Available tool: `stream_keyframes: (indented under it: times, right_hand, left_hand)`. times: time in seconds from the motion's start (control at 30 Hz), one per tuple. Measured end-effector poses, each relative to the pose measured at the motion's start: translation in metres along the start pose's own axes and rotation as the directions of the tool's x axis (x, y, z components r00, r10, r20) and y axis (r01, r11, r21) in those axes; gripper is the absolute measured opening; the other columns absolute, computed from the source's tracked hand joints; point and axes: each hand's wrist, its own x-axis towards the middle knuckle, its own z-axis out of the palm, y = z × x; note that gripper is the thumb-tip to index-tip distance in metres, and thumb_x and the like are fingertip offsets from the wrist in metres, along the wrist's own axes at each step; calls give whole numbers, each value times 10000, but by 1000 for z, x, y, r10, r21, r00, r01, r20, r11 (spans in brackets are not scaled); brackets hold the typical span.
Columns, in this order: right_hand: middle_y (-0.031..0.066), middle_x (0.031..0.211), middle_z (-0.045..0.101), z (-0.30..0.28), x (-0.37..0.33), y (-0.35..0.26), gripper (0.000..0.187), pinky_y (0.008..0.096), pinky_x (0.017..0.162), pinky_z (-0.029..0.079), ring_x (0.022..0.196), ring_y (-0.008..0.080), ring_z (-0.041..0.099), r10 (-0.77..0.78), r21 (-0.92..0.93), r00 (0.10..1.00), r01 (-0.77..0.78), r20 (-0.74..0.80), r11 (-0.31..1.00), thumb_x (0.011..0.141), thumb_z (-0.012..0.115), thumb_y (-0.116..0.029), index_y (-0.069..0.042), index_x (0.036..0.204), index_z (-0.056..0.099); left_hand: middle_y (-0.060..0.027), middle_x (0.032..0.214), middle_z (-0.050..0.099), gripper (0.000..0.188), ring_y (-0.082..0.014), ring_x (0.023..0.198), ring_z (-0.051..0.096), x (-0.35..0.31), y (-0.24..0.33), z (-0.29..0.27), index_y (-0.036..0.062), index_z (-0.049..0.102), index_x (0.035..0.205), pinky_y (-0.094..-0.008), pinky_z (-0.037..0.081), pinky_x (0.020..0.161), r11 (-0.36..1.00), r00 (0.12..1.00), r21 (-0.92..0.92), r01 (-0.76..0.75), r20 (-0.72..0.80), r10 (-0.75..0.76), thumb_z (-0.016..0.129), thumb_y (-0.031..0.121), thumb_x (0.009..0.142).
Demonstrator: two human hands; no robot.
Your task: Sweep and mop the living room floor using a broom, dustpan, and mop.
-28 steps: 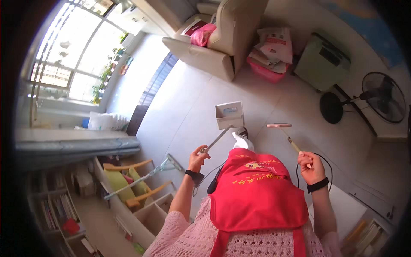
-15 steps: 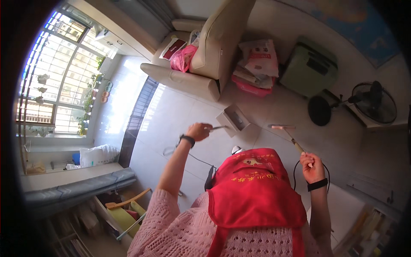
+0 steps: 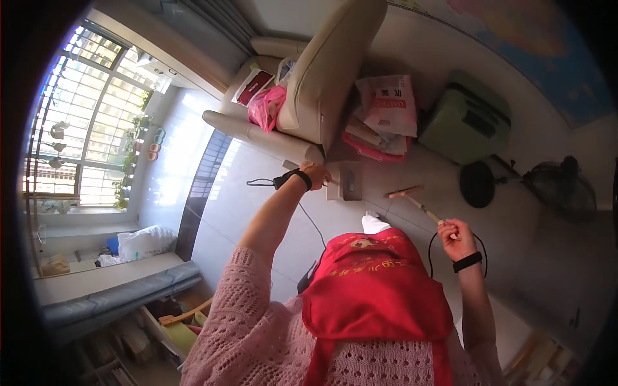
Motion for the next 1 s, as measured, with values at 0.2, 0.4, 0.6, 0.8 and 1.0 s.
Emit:
stream_keyframes:
  times: [0.2, 0.4, 0.6, 0.8, 1.0]
  right_hand:
    - [65, 737, 411, 29, 27, -19, 177, 125, 440, 395, 514, 49, 432, 57, -18, 997, -58, -60, 998, 777, 495, 16, 84, 868, 361]
    - [107, 770, 463, 55, 70, -24, 139, 164, 462, 425, 550, 91, 451, 71, -196, 993, -87, -91, 977, 770, 520, -41, -2, 686, 417]
    - [20, 657, 428, 106, 132, -18, 113, 155, 419, 377, 504, 76, 424, 178, -443, 980, -197, -86, 875, 746, 539, -51, -29, 803, 445]
    - [-14, 553, 353, 139, 171, -2, 133, 168, 355, 278, 423, 74, 329, 156, -531, 955, -272, -254, 803, 724, 500, -72, -101, 659, 388]
    - [-8, 533, 283, 184, 182, 46, 124, 195, 346, 242, 407, 91, 291, 32, -506, 965, -165, -261, 846, 769, 411, -149, -125, 722, 299]
  left_hand:
    - [29, 838, 643, 226, -144, 836, 591, 29, -15, -18, 314, 643, 890, -371, 322, 779, 983, 999, 183, 9, -45, 0, 556, 186, 725]
    - [3, 682, 594, 98, -141, 854, 569, 42, -36, -10, 243, 622, 749, -413, 308, 791, 937, 981, 350, -10, -179, 77, 529, 221, 733]
    - [8, 757, 572, 97, -160, 992, 504, 39, -15, -32, 219, 612, 803, -530, 164, 1003, 939, 937, 319, 130, -350, -11, 547, 214, 732]
    - [-2, 881, 566, 173, -167, 1079, 426, 20, 0, -37, 222, 638, 875, -543, 153, 1010, 927, 915, 283, 245, -385, -124, 552, 179, 731]
    - [-12, 921, 566, 140, -200, 1050, 419, 8, -11, -26, 148, 647, 802, -546, 257, 958, 933, 863, 127, 336, -439, -251, 526, 145, 732]
